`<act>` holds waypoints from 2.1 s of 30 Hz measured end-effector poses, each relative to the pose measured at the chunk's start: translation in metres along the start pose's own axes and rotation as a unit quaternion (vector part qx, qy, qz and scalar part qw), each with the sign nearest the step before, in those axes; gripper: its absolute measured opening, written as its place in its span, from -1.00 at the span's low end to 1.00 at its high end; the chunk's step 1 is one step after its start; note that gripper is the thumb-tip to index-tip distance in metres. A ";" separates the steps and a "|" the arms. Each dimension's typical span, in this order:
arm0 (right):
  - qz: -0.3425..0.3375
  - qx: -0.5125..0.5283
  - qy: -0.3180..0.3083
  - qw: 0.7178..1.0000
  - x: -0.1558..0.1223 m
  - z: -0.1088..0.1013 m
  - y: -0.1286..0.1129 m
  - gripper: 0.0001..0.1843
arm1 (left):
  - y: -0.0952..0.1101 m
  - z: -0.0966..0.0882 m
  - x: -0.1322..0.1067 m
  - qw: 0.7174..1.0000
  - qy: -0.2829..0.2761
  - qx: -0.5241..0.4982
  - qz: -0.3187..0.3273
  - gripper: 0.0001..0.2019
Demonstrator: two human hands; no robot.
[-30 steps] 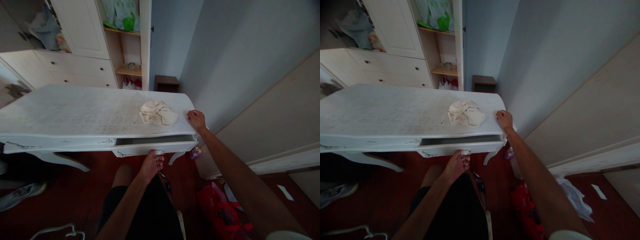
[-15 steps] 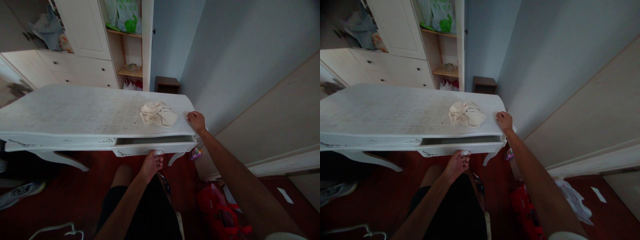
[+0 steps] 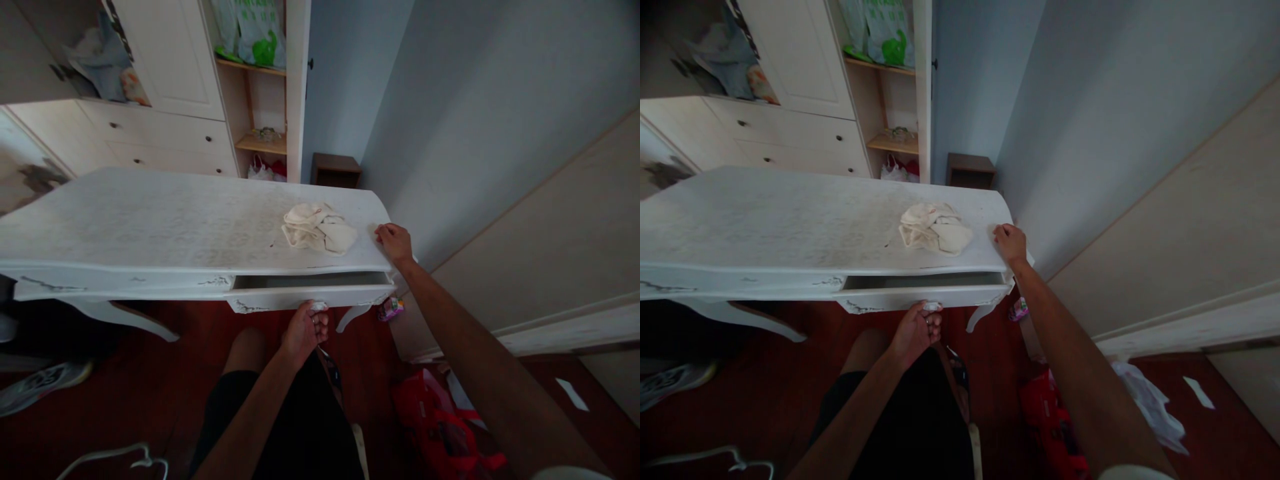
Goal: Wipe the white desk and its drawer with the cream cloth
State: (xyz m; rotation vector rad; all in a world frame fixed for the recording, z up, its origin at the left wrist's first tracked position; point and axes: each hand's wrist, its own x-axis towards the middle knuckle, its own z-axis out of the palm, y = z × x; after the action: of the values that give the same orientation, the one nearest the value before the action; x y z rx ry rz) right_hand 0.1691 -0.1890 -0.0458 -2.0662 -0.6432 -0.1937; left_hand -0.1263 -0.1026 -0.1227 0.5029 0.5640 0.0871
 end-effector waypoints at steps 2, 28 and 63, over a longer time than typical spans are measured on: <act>-0.002 -0.005 -0.001 1.000 0.000 0.000 -0.001 -0.69 | 0.002 0.000 0.002 1.000 0.009 -0.005 0.001 -0.71; -0.002 -0.015 -0.013 1.000 0.000 -0.001 0.001 -0.69 | 0.037 0.014 0.030 0.992 0.080 0.097 0.019 -0.71; -0.368 -0.251 -0.244 0.862 -0.217 0.180 -0.148 -0.34 | 0.241 -0.045 -0.015 0.760 0.197 0.436 0.439 -0.90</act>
State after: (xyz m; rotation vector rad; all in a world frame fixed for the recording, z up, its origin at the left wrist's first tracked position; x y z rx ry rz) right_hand -0.1117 -0.0571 -0.1178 -2.2642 -1.8615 -0.2949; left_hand -0.1489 0.1248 -0.0325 1.6839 0.7250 0.8801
